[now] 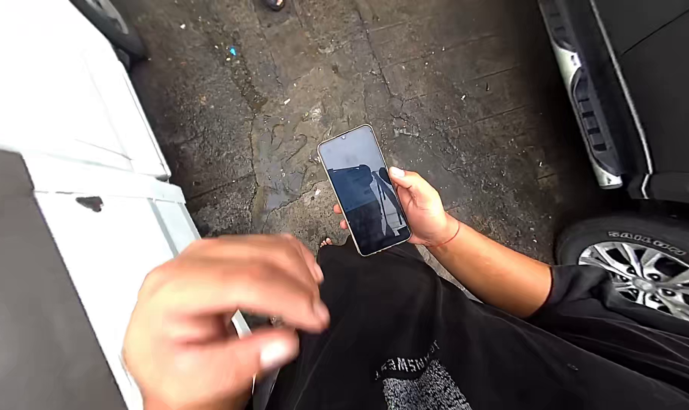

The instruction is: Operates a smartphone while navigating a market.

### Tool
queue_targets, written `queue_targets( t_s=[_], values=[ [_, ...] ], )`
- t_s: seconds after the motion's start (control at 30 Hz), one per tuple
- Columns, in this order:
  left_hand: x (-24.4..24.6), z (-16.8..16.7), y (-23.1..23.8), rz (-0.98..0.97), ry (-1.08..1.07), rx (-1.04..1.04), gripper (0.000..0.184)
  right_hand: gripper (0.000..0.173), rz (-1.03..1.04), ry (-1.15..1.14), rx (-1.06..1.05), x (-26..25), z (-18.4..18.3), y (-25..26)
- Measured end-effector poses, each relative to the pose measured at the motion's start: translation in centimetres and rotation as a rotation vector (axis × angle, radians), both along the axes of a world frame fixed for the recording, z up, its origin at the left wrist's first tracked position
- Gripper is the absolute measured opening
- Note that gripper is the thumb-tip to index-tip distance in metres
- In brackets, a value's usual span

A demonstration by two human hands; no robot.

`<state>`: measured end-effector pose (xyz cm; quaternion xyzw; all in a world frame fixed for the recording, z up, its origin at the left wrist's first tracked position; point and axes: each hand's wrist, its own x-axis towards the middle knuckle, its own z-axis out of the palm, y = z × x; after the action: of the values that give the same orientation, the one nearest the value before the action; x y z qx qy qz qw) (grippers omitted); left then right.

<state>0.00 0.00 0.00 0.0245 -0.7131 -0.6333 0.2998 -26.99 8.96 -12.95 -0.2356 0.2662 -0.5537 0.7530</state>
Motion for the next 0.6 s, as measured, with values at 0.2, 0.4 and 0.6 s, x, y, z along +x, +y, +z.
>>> queue_targets(
  t_s=[0.2, 0.4, 0.6],
  values=[
    [-8.8, -11.7, -17.7, 0.343, -0.184, 0.458, 0.018, 0.059, -0.055, -0.003, -0.02, -7.0, -1.4, -13.0],
    [-19.5, -14.1, -24.2, 0.622, -0.183, 0.821, 0.036, 0.059, -0.018, 0.125, 0.067, -14.4, -0.9, -26.9],
    [-27.6, -11.1, -32.3, 0.72, -0.051, 0.99, 0.045, 0.05, 0.026, 0.234, 0.091, -16.9, 1.7, -39.5]
  ],
)
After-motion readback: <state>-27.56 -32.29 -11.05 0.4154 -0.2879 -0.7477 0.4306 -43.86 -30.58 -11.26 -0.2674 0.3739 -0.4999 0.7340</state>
